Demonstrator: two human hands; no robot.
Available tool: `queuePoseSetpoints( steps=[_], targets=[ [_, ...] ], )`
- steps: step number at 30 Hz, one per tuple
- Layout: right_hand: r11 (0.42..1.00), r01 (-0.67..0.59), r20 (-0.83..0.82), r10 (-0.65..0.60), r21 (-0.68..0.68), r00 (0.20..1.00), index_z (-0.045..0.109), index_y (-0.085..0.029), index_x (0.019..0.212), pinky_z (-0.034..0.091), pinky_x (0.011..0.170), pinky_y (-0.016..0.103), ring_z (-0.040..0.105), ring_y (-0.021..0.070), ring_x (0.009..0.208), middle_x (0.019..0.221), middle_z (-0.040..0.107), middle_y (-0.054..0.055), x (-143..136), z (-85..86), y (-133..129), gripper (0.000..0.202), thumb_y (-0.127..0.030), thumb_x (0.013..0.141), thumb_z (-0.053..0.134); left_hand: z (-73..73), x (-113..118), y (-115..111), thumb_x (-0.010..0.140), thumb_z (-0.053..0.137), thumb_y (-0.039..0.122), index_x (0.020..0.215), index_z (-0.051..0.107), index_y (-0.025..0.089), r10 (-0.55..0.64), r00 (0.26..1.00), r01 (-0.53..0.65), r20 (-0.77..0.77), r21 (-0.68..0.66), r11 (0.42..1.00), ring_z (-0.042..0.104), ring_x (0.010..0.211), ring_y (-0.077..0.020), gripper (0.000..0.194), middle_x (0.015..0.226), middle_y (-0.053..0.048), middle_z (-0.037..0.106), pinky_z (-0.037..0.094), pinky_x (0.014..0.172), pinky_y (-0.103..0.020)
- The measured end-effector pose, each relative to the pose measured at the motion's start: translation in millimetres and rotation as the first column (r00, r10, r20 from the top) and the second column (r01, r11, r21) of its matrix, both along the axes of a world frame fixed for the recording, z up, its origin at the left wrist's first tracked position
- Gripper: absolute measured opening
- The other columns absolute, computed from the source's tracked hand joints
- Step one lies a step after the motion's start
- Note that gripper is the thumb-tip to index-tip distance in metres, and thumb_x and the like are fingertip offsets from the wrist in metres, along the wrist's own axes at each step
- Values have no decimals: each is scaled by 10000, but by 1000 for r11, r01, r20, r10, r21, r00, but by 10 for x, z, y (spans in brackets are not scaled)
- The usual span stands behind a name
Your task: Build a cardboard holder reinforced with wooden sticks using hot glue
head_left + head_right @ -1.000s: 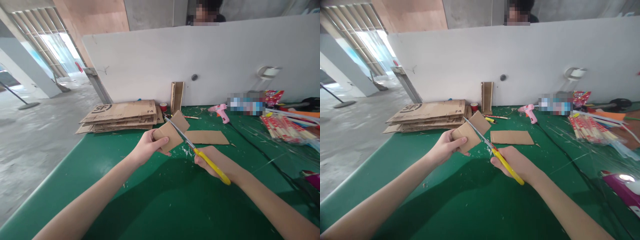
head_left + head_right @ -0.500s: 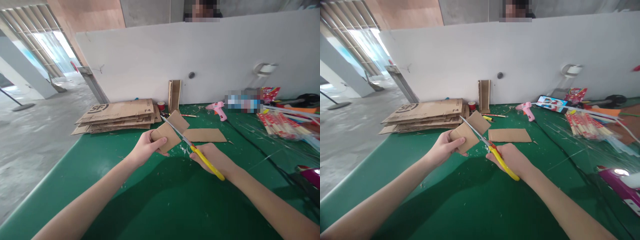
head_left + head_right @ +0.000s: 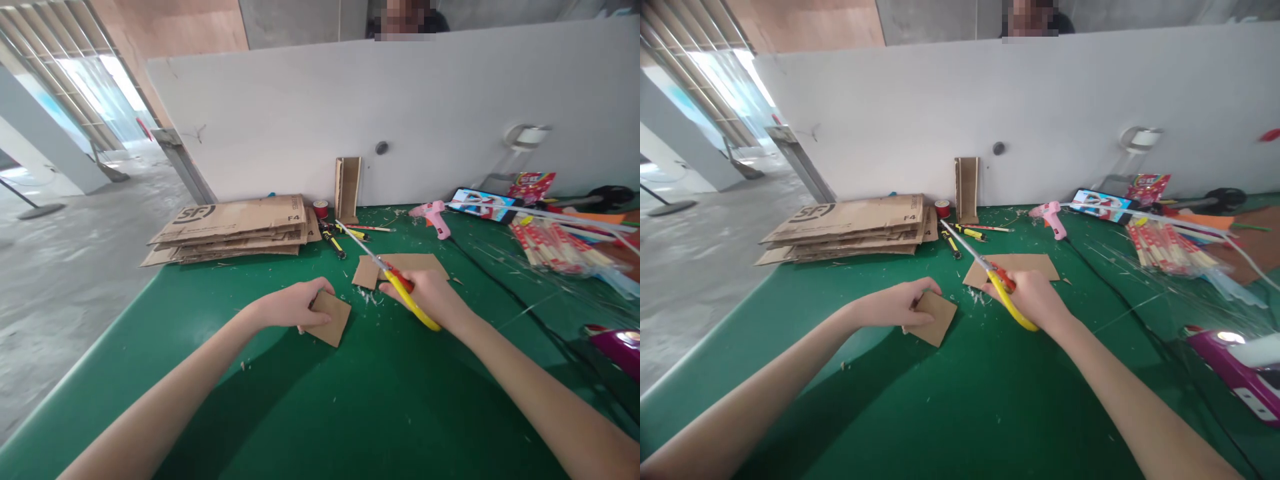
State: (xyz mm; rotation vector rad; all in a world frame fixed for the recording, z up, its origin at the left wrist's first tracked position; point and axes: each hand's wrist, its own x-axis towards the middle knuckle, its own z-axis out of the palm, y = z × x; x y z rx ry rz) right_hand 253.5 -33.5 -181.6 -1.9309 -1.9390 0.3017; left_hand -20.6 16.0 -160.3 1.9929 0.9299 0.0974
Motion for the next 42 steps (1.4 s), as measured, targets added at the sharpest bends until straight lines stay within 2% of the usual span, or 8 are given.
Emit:
queuePoseSetpoints(
  steps=[4, 8, 14, 19, 24, 33, 38, 42],
  targets=[
    [977, 204, 186, -211, 56, 960, 679, -206, 842, 350, 535, 293, 617, 253, 654, 712, 669, 101, 208, -7, 120, 556, -720, 723, 505, -58, 28, -56, 815, 531, 411, 1121, 584, 224, -97, 983, 146, -154, 354, 924, 594, 838, -209, 363, 960, -67, 608, 442, 641, -274],
    [946, 325, 263, -316, 9, 911, 664, -219, 1011, 359, 544, 307, 640, 300, 774, 875, 699, 127, 360, -41, 189, 603, -717, 702, 524, -87, 106, -124, 855, 473, 417, 1088, 622, 207, -29, 992, 95, -122, 574, 813, 558, 901, -216, 347, 992, -82, 584, 415, 726, -295],
    [929, 369, 227, -365, 26, 903, 640, -208, 1001, 377, 577, 315, 645, 304, 825, 912, 699, 126, 419, -101, 213, 569, -691, 743, 486, 60, 298, -170, 882, 451, 414, 814, 635, 192, 37, 987, -104, 158, 442, 891, 377, 482, -101, 296, 533, 24, 442, 250, 479, -237],
    [929, 361, 195, -370, 83, 908, 623, -192, 999, 373, 588, 311, 637, 299, 869, 944, 687, 128, 499, -149, 227, 498, -617, 765, 515, 104, 460, -105, 896, 388, 405, 1004, 585, 163, 258, 907, -282, 333, 26, 959, 367, 463, -92, 330, 566, 46, 360, 329, 444, -218],
    [923, 379, 149, -385, 71, 911, 596, -176, 958, 366, 600, 313, 633, 304, 890, 936, 678, 138, 529, -170, 234, 433, -564, 795, 495, 0, 647, -101, 671, 552, 76, 1130, 607, 197, 92, 967, -165, 238, 307, 937, 516, 807, -142, 478, 1139, -96, 439, 497, 718, -307],
    [922, 364, 172, -383, 132, 908, 594, -169, 937, 357, 601, 309, 625, 290, 868, 924, 666, 137, 510, -210, 234, 441, -573, 804, 477, -66, 804, -101, 598, 444, -48, 1263, 548, 238, 37, 937, -172, 348, 365, 915, 433, 1219, -278, 731, 1381, -110, 376, 431, 976, -448],
    [912, 396, 168, -410, 111, 897, 599, -185, 928, 347, 576, 300, 631, 284, 844, 922, 670, 123, 514, -213, 255, 431, -578, 797, 480, -60, 879, -79, 644, 443, -54, 1376, 434, 253, -237, 971, 221, -21, 448, 866, 132, 1419, -333, 794, 1548, -90, 147, 240, 1114, -524],
    [912, 395, 174, -410, 113, 895, 593, -194, 920, 343, 565, 298, 634, 284, 839, 914, 674, 113, 523, -223, 258, 399, -559, 797, 489, -141, 1029, 42, 747, 447, 8, 1350, 460, 195, -205, 972, 231, -113, 598, 767, 218, 1398, -262, 631, 1491, -113, 296, 254, 1128, -432]
  ],
)
